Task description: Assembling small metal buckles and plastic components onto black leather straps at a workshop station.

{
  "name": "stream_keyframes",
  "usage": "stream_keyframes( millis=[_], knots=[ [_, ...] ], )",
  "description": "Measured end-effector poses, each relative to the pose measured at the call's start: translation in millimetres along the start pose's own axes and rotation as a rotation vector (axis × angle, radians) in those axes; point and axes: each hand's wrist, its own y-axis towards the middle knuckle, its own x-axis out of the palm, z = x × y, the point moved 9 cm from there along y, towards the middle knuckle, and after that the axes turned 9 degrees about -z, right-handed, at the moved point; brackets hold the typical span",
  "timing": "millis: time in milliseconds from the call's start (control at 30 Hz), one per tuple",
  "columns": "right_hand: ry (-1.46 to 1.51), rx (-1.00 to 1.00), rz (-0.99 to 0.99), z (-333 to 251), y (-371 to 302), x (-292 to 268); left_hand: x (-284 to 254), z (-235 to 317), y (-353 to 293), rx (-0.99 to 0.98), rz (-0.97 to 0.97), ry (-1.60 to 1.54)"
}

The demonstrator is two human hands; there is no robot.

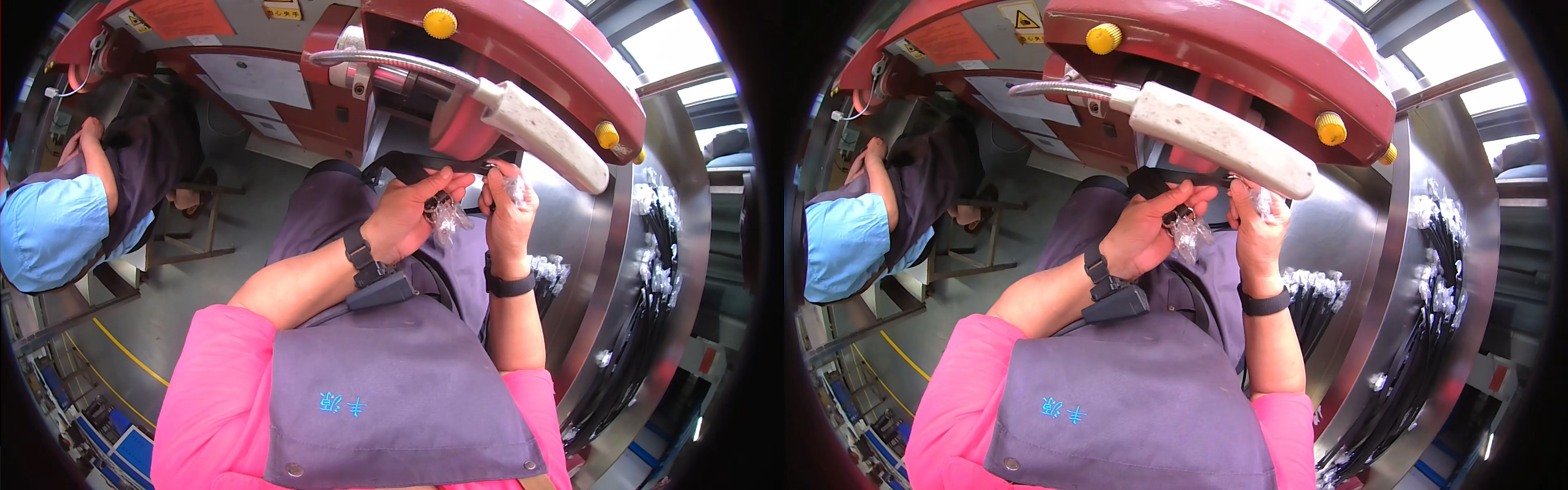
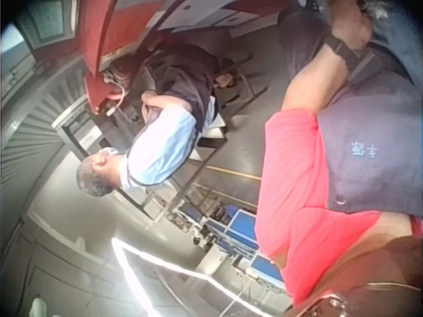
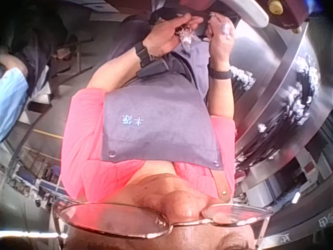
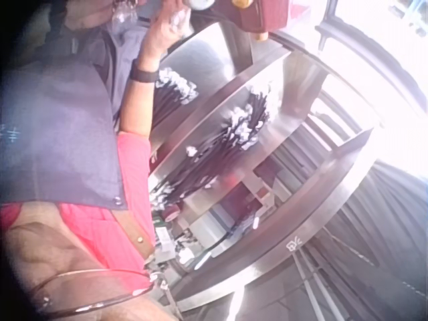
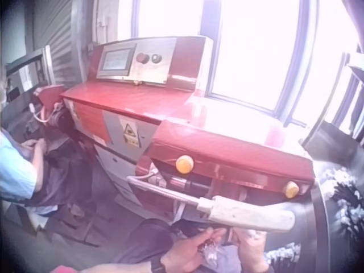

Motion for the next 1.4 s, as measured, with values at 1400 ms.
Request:
stream_keyframes(
  millis=[1400],
  knots=[
    [0.374,-0.147,-0.04,-24.0,-22.9,14.5,-13.3,-39.5,-17.7,-0.374,-0.046,0.131]
  ],
)
